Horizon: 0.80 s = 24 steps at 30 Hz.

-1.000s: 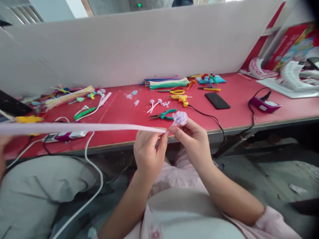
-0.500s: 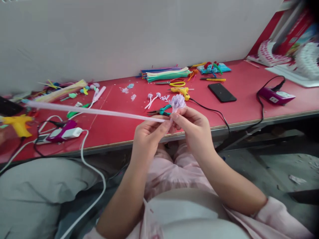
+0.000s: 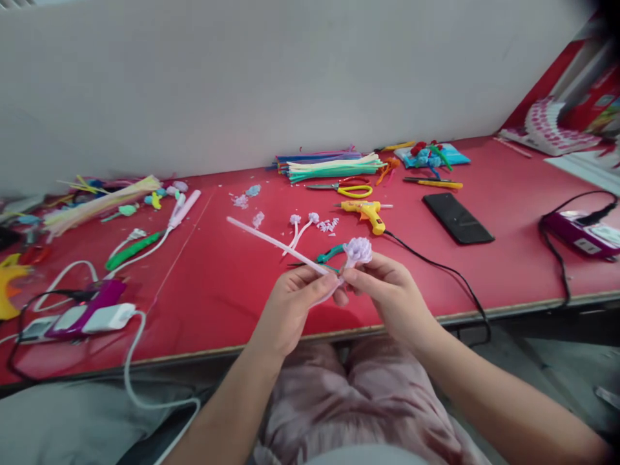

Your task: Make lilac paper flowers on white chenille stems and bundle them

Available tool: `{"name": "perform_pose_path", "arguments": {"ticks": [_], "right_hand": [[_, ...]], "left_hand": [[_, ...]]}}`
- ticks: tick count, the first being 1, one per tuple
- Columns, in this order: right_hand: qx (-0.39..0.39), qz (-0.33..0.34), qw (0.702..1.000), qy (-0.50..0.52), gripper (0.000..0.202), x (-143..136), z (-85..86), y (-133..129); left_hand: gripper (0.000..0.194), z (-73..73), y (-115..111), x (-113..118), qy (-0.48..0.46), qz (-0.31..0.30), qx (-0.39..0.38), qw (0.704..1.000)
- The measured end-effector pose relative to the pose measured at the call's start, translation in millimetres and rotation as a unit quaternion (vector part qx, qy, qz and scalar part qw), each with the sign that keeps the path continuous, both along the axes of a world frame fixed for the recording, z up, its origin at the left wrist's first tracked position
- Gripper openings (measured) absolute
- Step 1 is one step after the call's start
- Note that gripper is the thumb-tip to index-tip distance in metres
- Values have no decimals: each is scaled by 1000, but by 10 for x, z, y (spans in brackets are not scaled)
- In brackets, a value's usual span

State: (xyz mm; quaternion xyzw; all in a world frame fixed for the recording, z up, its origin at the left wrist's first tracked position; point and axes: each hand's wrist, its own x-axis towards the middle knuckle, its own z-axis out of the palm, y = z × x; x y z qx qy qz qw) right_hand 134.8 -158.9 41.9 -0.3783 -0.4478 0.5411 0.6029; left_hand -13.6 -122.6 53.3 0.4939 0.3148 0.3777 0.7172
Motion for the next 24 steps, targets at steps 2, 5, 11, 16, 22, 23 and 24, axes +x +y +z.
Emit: {"name": "perform_pose_path", "arguments": {"ticks": [2,5,11,16,22,23,24], "right_hand": [[-5,33,999,8,10,52,35,134],[-5,67,998,7,11,156,100,394],[27,116,993,-23,11,295,137,1021],[3,-13,998,-64,12,136,-33,1276],[-90,-44,993,-63,15,100,-286,1216],[-96,-40,993,-56,13,117,-303,1203],[-98,-32,993,-48,12,133,-311,1194]], "left_hand": [[18,54,141,3,-13,-39,-56,998],[19,146,379,24,-44,-94,-148,984],[16,187,858,168,-41,-76,-138,987],[23,-36,1064,184,85,83,66,991],[14,-195,1054,69,187,85,26,978],[13,-198,1054,61,190,76,21,979],[12,-201,1056,57,189,69,13,979]]}}
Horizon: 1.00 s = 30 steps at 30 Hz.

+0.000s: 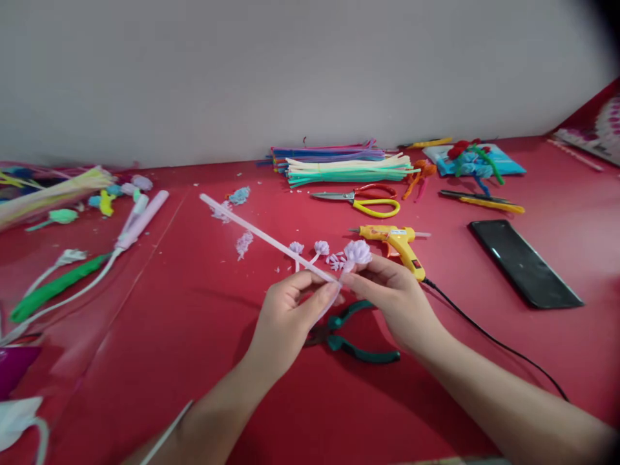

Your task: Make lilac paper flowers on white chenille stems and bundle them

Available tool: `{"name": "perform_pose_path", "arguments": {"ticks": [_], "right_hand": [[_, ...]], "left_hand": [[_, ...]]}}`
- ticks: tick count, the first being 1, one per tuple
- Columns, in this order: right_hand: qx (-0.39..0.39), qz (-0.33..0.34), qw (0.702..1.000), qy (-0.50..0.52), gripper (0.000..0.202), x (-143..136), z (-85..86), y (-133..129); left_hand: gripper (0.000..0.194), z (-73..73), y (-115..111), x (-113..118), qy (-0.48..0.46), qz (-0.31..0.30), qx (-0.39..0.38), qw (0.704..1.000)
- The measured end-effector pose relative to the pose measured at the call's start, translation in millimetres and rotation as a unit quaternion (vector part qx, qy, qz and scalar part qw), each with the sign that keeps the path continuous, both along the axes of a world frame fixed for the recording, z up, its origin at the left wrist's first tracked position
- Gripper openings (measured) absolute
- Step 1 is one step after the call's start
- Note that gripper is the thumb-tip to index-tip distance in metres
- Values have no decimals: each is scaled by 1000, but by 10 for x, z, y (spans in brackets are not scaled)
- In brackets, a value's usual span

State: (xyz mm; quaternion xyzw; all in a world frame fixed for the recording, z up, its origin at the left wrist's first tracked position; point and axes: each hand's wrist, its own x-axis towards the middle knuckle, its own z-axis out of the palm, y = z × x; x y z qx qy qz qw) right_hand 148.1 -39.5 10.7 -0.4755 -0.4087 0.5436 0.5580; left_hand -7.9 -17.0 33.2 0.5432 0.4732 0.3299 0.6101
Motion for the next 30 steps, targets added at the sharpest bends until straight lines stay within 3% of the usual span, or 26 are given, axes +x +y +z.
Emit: {"name": "perform_pose_path", "arguments": {"ticks": [11,30], "right_hand": [[-20,33,999,17,11,-1,1,-14],[23,24,999,29,14,-37,12,-73]], "left_hand": [[15,-120,8,16,-48,2,-113,992],[9,-107,-16,65,-120,-11,-105,987]]}}
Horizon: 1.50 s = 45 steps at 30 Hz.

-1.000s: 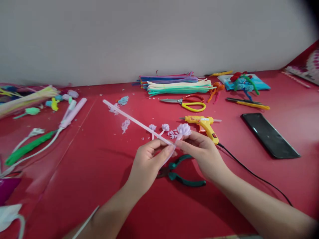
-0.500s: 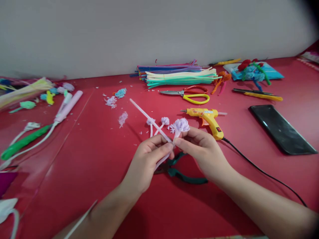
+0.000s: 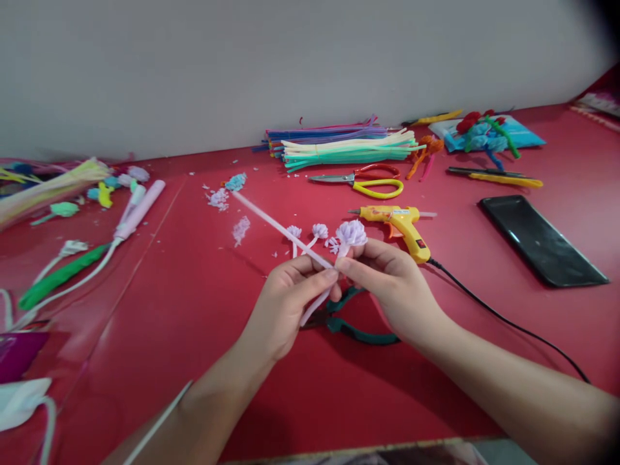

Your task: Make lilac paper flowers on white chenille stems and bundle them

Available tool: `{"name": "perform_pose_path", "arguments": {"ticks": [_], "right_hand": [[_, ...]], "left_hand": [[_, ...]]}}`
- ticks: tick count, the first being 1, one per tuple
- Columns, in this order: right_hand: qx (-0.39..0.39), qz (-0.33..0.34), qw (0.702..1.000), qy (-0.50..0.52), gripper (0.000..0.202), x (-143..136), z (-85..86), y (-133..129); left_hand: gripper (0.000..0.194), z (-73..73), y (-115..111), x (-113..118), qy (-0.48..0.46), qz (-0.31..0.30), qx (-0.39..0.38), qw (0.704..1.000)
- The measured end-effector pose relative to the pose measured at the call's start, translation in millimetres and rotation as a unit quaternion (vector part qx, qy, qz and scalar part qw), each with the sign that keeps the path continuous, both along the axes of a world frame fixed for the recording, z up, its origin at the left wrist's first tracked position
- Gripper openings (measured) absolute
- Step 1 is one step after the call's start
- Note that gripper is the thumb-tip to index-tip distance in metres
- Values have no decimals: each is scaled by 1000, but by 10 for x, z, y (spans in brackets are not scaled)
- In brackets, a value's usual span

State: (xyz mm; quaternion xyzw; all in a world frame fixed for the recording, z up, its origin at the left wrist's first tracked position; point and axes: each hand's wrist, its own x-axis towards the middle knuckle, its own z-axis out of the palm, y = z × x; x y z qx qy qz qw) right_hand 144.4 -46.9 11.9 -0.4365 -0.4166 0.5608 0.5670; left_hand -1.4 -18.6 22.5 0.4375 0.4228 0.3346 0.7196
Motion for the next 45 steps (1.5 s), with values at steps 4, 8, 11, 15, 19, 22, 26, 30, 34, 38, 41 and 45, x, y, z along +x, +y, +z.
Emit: {"name": "perform_pose_path", "arguments": {"ticks": [4,8,11,15,19,22,26,30,34,38,41,45], "right_hand": [[-1,-2,1000,-5,15,5,5,-1],[2,-17,1000,-8,14,2,-1,1],[2,-11,1000,-6,13,-7,-6,-5],[-4,-11,1000,-2,13,-16,-9,-10],[-8,-10,1000,9,14,-14,-8,-6],[-3,2,1000,14,13,-8,-6,-9],[12,14,1000,23,11,-4,-3,-21],[22,63,995,69,11,-8,-10,-24],[15,23,999,42,12,-12,-7,-14],[-8,-62,998,-32,15,-31,4,-14],[-25,-73,996,-46,17,-46,-3,-26],[-29,-77,994,-76,16,-37,-2,-40]], "left_hand": [[5,11,-4,4,-12,-1,-10,1000],[9,-2,-6,-2,-15,-3,4,1000],[12,-25,-6,-4,-29,0,3,1000],[15,-45,-14,5,-35,7,-2,999],[13,-35,-17,13,-40,7,-6,999],[8,-25,-12,2,-39,1,5,999],[11,-14,2,-10,-25,11,18,999],[21,9,8,4,-67,-30,-23,997],[19,42,-30,-3,21,-6,64,998],[13,40,-75,-27,257,39,330,908],[11,10,-86,-20,329,47,468,819],[11,3,-93,4,289,51,457,840]]}}
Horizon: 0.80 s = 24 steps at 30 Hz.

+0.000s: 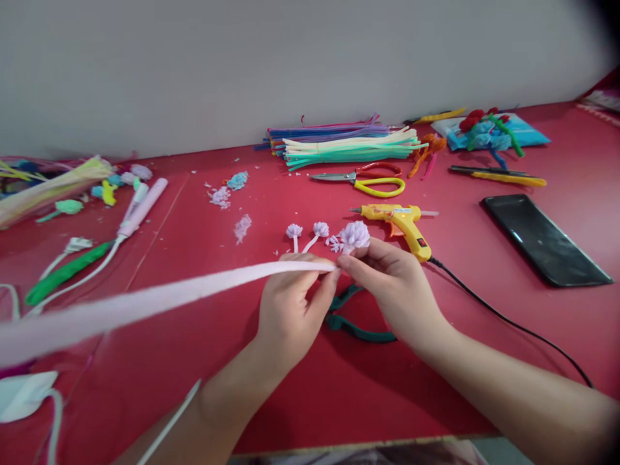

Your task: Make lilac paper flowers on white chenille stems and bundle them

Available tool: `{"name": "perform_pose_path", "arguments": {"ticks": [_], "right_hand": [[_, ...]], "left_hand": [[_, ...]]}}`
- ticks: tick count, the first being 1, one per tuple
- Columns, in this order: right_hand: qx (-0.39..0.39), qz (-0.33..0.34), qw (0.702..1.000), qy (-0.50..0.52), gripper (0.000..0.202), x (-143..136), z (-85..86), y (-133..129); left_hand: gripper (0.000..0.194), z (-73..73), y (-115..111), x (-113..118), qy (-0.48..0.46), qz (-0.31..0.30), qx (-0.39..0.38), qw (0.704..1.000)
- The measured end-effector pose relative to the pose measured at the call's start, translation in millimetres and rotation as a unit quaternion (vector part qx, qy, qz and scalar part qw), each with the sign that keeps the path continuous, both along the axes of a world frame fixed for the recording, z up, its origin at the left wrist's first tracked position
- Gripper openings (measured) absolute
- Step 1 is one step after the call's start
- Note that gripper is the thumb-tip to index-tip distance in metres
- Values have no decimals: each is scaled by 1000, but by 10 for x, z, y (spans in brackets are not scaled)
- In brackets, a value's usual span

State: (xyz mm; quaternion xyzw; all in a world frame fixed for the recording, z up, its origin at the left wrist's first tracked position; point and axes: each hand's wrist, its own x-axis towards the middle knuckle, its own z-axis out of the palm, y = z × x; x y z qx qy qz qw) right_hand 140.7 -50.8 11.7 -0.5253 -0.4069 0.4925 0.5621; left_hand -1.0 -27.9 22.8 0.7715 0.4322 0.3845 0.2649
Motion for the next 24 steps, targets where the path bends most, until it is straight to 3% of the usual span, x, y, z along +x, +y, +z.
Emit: {"name": "perform_pose_path", "arguments": {"ticks": [2,3,6,9,13,15,16,18,21,24], "right_hand": [[6,5,1000,-10,15,13,16,-3],[12,16,1000,-4,15,19,26,-4],[41,73,995,56,15,24,46,-7],[55,107,986,114,13,13,37,-7],[49,117,978,162,11,-1,4,-4],[49,122,977,168,11,-7,-3,-7],[52,118,978,161,11,-10,-2,-10],[55,88,987,124,11,-15,4,-16],[33,19,998,57,12,-20,16,-18],[9,8,999,50,16,-25,19,-14]], "left_hand": [[10,10,2,4,-76,1,-137,988],[10,14,7,4,-125,-3,-223,967],[16,15,37,5,-274,-41,-429,859],[16,6,72,15,-358,-71,-508,780],[16,-8,78,27,-398,-84,-541,736],[17,-5,63,25,-394,-84,-529,747],[17,1,52,22,-381,-79,-509,768],[18,19,27,14,-321,-55,-433,840],[16,43,-14,8,-168,4,-259,951],[11,32,-52,15,-54,46,-98,993]]}}
